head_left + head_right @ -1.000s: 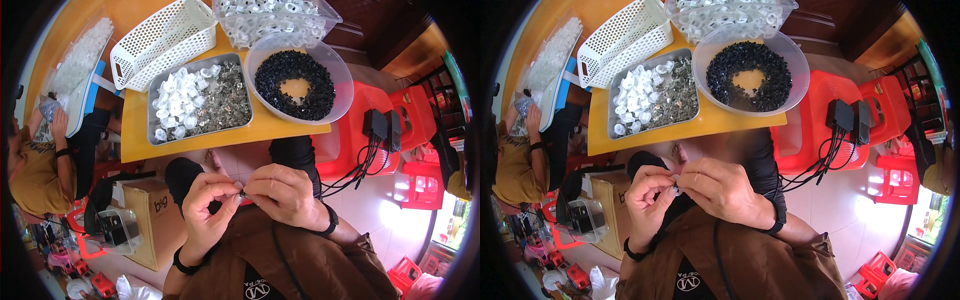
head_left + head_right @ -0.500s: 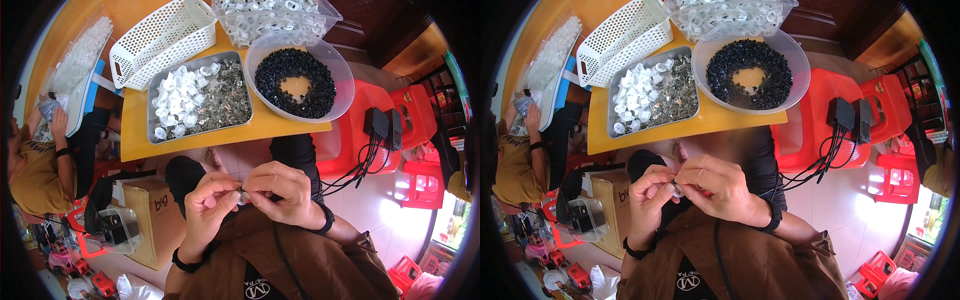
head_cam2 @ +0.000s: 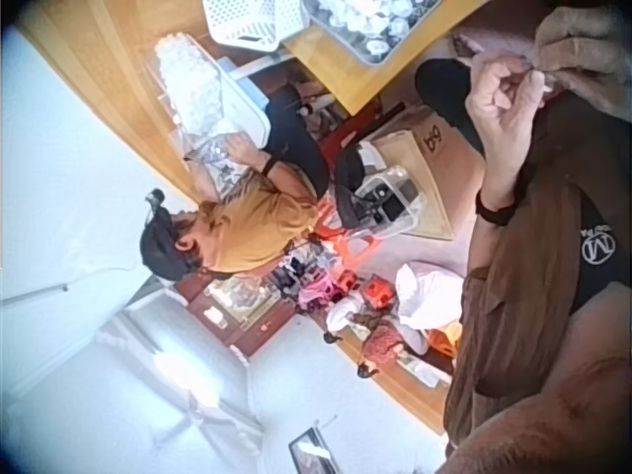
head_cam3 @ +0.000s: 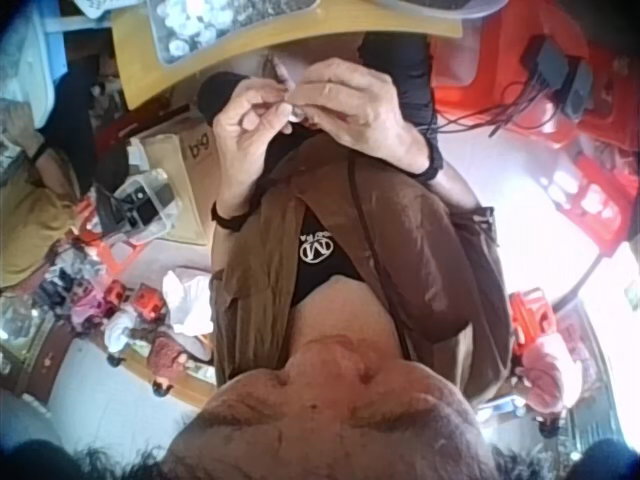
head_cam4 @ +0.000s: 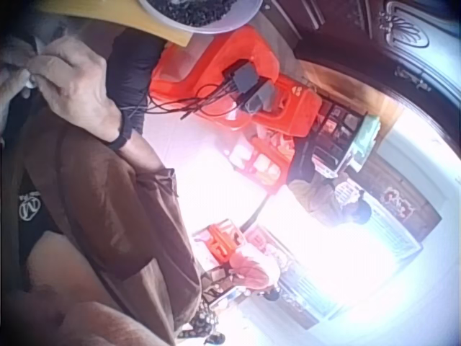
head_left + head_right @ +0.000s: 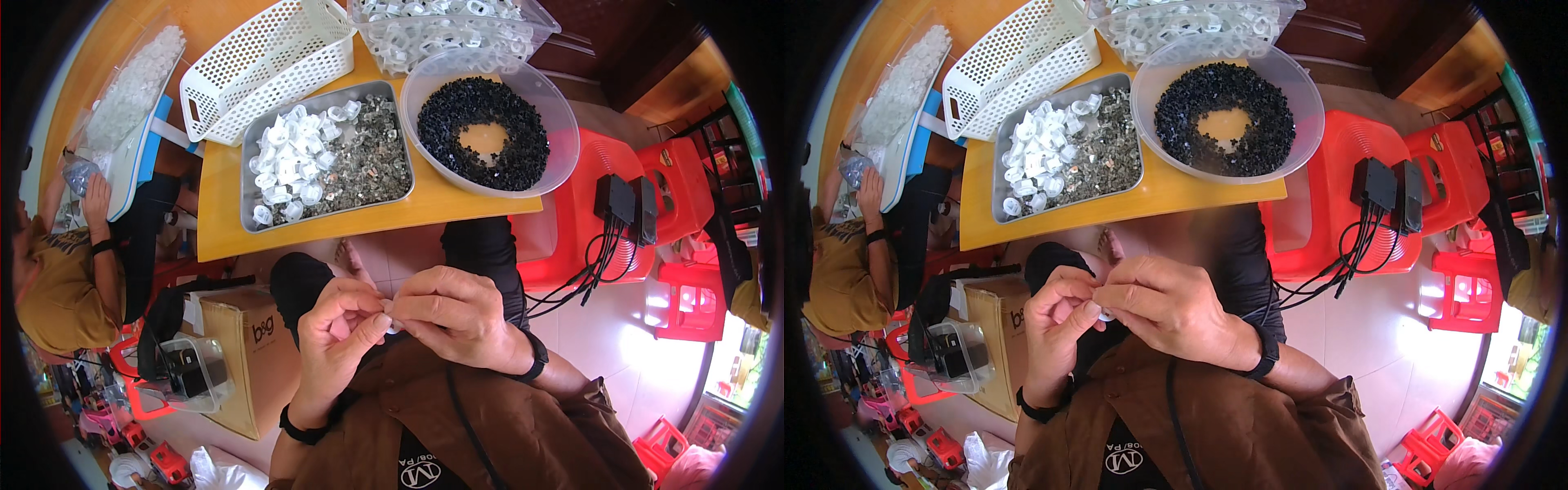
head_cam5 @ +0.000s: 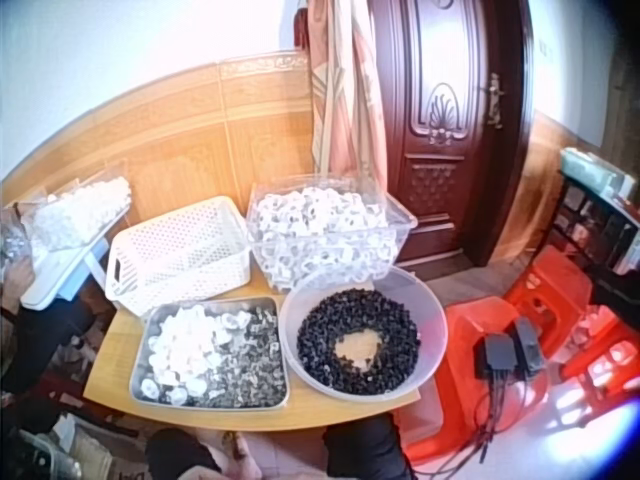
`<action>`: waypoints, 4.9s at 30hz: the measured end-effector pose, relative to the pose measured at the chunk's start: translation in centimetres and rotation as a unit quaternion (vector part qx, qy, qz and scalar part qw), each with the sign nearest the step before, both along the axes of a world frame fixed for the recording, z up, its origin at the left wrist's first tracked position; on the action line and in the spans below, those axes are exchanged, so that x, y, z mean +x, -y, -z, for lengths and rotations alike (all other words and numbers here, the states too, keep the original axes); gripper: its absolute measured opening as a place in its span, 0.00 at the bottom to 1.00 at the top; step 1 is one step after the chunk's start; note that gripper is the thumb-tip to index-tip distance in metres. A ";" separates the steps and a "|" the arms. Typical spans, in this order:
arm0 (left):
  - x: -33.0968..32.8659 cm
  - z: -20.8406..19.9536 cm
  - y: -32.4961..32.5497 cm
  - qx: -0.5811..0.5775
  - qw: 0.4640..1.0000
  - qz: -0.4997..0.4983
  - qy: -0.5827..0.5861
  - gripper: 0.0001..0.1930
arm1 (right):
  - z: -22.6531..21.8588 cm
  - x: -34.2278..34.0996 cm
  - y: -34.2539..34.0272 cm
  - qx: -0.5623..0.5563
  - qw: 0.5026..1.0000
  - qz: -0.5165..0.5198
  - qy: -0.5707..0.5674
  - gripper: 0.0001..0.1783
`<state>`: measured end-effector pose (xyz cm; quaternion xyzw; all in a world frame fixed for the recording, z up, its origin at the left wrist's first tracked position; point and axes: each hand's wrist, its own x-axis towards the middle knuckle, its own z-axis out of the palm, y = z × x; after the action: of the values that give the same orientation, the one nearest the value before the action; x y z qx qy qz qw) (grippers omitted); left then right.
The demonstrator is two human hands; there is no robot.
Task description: Assembling small plastic shoe components by inserting black pieces into white circular bases.
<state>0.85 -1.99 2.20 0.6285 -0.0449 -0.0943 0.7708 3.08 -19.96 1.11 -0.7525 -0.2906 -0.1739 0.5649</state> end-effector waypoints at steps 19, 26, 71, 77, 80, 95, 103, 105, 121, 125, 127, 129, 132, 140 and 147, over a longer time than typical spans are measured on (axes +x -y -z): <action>-0.1 0.4 -0.3 -0.037 0.999 0.011 -0.028 0.04 | -0.3 -0.2 -0.1 0.059 0.989 -0.050 -0.125 0.09; -0.2 0.3 -0.3 -0.001 1.000 0.002 -0.027 0.04 | -0.2 -0.2 0.1 0.050 0.982 -0.082 -0.161 0.08; -1.1 1.0 -0.4 -0.055 0.998 -0.002 0.013 0.16 | -1.2 -0.8 0.0 -0.019 0.998 0.003 -0.064 0.10; -1.2 0.7 -0.3 -0.067 0.998 -0.019 -0.004 0.15 | -1.2 -0.7 -0.1 -0.043 0.998 0.014 -0.040 0.10; -1.2 0.7 -0.2 -0.069 0.997 -0.030 -0.018 0.15 | -0.9 -0.7 -0.2 -0.040 0.998 0.021 -0.038 0.10; -1.2 0.8 0.0 -0.015 0.998 -0.063 -0.021 0.13 | -0.4 -0.5 -0.6 -0.092 0.995 0.032 0.024 0.10; -1.1 1.1 0.2 0.012 0.997 -0.078 -0.015 0.12 | 0.6 -0.2 -1.1 -0.135 0.986 0.043 0.086 0.15; -1.2 1.8 0.3 -0.021 0.994 -0.103 -0.026 0.13 | 0.7 0.0 -1.2 -0.128 0.989 0.033 0.071 0.12; -1.1 1.5 0.9 -0.028 0.996 -0.081 -0.010 0.10 | 1.0 -0.5 -1.0 0.137 0.922 -0.036 -0.361 0.09; -1.0 1.3 1.1 0.026 0.994 -0.094 0.057 0.09 | 0.1 -0.5 -0.9 0.076 0.953 -0.029 -0.291 0.10; -1.0 1.2 1.2 0.046 0.991 -0.105 0.073 0.09 | -0.1 -0.5 -1.0 0.071 0.957 -0.019 -0.281 0.09; -0.9 1.2 1.1 0.100 0.984 -0.105 0.106 0.08 | -0.1 -0.7 -1.0 0.067 0.959 -0.019 -0.274 0.09; -1.0 1.2 1.2 0.113 0.981 -0.096 0.125 0.09 | 0.0 -0.8 -1.1 0.068 0.962 -0.018 -0.262 0.09; -0.9 0.9 1.1 0.142 0.975 -0.104 0.137 0.11 | 0.1 -0.8 -1.2 0.075 0.967 -0.020 -0.241 0.09; -1.0 1.2 1.6 0.130 0.977 -0.112 0.123 0.11 | 1.2 -0.3 -1.4 0.131 0.951 -0.016 -0.281 0.08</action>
<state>-0.13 -3.62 1.05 0.7311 -0.0564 0.0658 0.6767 2.82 -18.55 -0.06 -0.6856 -0.1067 0.0169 0.7199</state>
